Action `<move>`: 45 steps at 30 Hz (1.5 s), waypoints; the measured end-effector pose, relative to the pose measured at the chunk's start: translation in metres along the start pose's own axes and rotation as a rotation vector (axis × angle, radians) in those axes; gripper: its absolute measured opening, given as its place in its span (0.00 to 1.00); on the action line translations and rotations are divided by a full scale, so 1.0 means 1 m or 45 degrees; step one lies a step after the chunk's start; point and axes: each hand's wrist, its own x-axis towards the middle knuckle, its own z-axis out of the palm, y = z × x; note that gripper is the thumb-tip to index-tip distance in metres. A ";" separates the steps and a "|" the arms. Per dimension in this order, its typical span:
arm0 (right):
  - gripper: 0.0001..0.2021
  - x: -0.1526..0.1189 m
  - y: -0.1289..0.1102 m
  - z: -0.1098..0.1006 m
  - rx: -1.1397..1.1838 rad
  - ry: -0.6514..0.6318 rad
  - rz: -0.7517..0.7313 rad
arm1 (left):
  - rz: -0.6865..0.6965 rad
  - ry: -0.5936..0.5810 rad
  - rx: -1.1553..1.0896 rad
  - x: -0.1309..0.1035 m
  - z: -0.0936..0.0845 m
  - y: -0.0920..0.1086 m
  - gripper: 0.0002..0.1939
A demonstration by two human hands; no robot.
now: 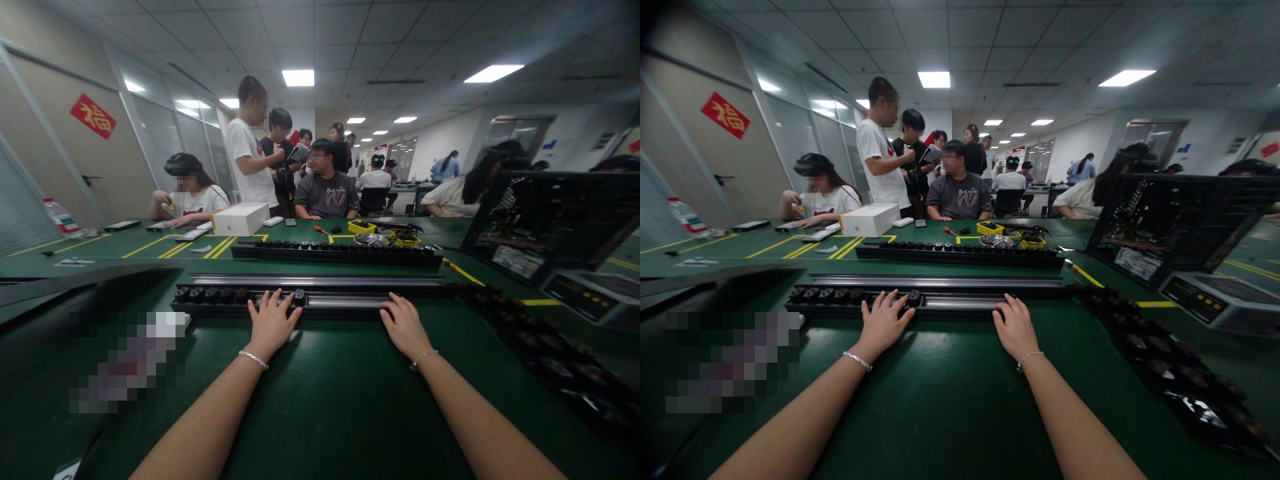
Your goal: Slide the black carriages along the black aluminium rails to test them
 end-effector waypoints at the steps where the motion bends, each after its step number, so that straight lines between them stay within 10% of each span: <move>1: 0.20 0.000 0.000 0.000 0.003 -0.003 0.003 | -0.001 -0.004 -0.001 0.000 0.000 0.000 0.27; 45: 0.20 0.001 0.004 0.002 0.023 0.007 -0.038 | 0.128 0.045 0.010 -0.005 0.001 0.007 0.28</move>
